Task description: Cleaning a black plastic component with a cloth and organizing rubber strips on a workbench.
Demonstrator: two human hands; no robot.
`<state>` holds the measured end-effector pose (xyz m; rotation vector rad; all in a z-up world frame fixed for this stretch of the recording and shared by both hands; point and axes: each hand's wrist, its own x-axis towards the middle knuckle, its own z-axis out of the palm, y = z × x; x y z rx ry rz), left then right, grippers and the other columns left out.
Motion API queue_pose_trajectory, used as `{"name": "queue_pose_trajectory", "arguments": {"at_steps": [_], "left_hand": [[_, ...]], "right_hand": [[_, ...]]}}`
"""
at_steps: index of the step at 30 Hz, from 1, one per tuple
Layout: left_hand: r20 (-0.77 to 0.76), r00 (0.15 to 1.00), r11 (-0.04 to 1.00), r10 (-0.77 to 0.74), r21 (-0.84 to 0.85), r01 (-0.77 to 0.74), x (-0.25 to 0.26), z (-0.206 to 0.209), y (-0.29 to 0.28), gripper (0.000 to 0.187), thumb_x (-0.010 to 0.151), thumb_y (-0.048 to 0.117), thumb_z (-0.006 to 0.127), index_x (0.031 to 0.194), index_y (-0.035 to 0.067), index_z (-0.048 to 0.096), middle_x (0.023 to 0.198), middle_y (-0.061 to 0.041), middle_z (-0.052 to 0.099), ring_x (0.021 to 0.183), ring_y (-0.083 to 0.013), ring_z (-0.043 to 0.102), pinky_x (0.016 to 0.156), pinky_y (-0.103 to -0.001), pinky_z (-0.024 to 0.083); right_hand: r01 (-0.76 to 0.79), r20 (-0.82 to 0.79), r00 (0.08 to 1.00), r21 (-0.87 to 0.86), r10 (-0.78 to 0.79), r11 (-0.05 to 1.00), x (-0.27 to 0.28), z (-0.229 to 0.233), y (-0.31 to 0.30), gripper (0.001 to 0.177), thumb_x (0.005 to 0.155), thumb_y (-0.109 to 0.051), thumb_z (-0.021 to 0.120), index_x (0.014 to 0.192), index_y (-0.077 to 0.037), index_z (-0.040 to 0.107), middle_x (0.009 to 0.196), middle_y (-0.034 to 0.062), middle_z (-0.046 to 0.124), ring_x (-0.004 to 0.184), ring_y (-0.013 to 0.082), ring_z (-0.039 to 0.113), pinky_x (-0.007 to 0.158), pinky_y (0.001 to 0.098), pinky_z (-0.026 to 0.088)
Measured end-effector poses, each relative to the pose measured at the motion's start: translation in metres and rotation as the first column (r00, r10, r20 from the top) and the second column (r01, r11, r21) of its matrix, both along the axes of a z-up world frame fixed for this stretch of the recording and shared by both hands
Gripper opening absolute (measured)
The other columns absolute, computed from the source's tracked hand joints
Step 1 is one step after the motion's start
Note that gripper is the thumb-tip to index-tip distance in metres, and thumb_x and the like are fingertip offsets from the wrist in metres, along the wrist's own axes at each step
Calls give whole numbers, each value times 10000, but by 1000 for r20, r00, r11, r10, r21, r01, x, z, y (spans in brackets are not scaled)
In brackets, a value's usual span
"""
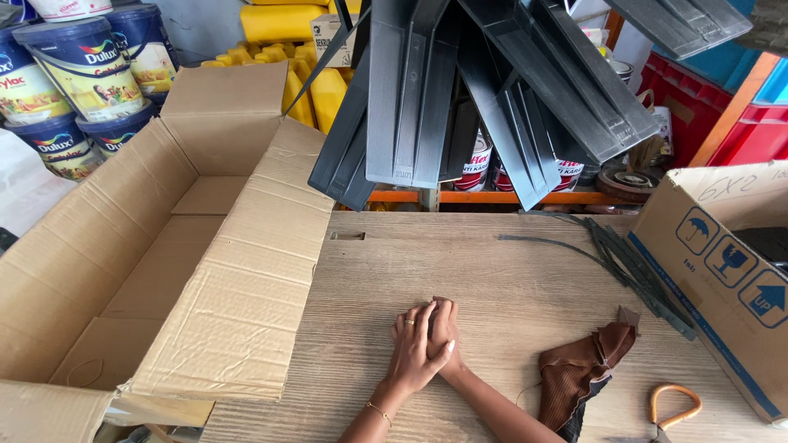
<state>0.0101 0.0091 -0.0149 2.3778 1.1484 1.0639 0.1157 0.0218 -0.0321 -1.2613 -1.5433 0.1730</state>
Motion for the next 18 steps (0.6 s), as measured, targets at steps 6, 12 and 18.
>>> {"name": "queue_pose_trajectory", "arguments": {"at_steps": [6,12,18], "left_hand": [[45,999,999,-22,43,21,-1,19,-6,954,901,645,594,1550,-4,334,1501,-237,431,1346,-391,390,1086,-599,324],[98,992,993,-73,100,63,-4,14,-4,1030,895,619,659,1576,-37,250,1534,-260,403,1410,-408,353,1133,-594,291],[75,994,975,-81,213,63,-7,23,-6,1041,882,577,682,1587,-39,226,1595,-251,391,1463,-399,334,1189,-597,229]], "right_hand": [[20,18,1000,-23,-20,1000,1,0,1,595,875,-296,726,1279,57,468,1212,204,506,1092,344,490,938,464,486],[37,8,999,103,-38,994,-3,0,5,632,915,-306,731,1338,62,441,1270,211,489,1195,360,490,1022,474,473],[58,112,990,210,-83,976,-2,-11,7,696,911,-289,742,1406,74,415,1334,249,459,1365,453,419,1073,525,439]]}}
